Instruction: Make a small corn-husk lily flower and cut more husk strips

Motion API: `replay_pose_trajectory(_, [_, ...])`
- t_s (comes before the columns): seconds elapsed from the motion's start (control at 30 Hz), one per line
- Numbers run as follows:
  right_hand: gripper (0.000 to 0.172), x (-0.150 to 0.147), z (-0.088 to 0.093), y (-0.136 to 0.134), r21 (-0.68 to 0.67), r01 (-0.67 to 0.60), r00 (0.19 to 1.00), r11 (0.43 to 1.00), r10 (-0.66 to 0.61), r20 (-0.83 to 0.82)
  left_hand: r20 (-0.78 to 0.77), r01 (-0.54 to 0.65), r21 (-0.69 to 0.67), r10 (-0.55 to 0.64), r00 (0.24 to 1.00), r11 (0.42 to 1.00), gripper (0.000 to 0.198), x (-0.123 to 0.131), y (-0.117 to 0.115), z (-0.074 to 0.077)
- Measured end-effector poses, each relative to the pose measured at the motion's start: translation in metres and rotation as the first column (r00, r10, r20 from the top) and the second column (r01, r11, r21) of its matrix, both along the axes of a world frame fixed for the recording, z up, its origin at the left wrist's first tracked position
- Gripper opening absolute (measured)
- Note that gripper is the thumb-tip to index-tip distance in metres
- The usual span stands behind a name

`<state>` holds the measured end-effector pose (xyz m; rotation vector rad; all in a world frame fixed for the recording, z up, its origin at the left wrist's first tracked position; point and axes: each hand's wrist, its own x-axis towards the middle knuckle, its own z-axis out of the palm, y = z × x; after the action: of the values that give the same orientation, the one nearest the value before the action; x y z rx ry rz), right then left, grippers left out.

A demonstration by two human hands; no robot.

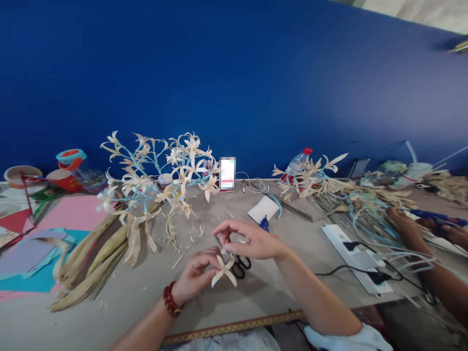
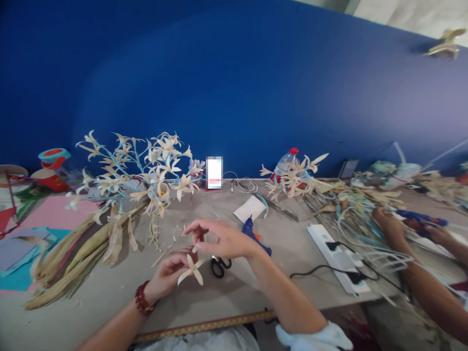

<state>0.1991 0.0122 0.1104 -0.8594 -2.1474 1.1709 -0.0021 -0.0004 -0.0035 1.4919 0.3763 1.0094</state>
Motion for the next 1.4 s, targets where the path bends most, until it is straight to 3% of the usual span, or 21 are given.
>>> replay_pose_trajectory(0.13, [0.031,0.001,0.012,0.001,0.104,0.014,0.999,0.994,-0.018,0.038,0.023,0.063,-0.071,-0.062,0.998,0.995,0.021,0.000,-0.001,-0.001])
replay_pose_trajectory(0.23, [0.034,-0.005,0.023,0.003,0.156,-0.138,0.986,0.978,0.120,0.120,0.036,0.130,-0.225,-0.125,0.992,0.966,0.016,-0.001,-0.002,-0.006])
replay_pose_trajectory(0.33, [0.037,-0.013,0.032,0.008,0.170,-0.306,0.941,0.937,0.270,0.204,0.057,0.227,-0.377,-0.222,0.973,0.898,0.017,-0.002,-0.004,-0.010])
replay_pose_trajectory(0.43, [0.037,-0.020,0.036,0.012,0.134,-0.412,0.897,0.901,0.376,0.233,0.073,0.321,-0.442,-0.323,0.944,0.838,0.024,-0.003,-0.003,-0.011])
replay_pose_trajectory(0.57, [0.036,-0.024,0.034,0.015,0.041,-0.484,0.854,0.874,0.462,0.238,0.053,0.352,-0.439,-0.367,0.929,0.827,0.028,-0.004,-0.001,-0.010])
replay_pose_trajectory(0.8, [0.035,-0.024,0.024,0.014,-0.100,-0.488,0.852,0.867,0.498,0.160,0.039,0.367,-0.422,-0.388,0.921,0.829,0.030,-0.005,0.000,-0.012])
replay_pose_trajectory(1.1, [0.031,-0.026,0.019,0.014,-0.154,-0.529,0.838,0.835,0.542,0.063,0.061,0.425,-0.371,-0.435,0.898,0.826,0.034,-0.006,0.001,-0.021])
replay_pose_trajectory(1.4, [0.032,-0.025,0.020,0.012,-0.162,-0.507,0.849,0.846,0.523,0.071,0.049,0.418,-0.370,-0.432,0.901,0.830,0.034,-0.007,0.001,-0.014])
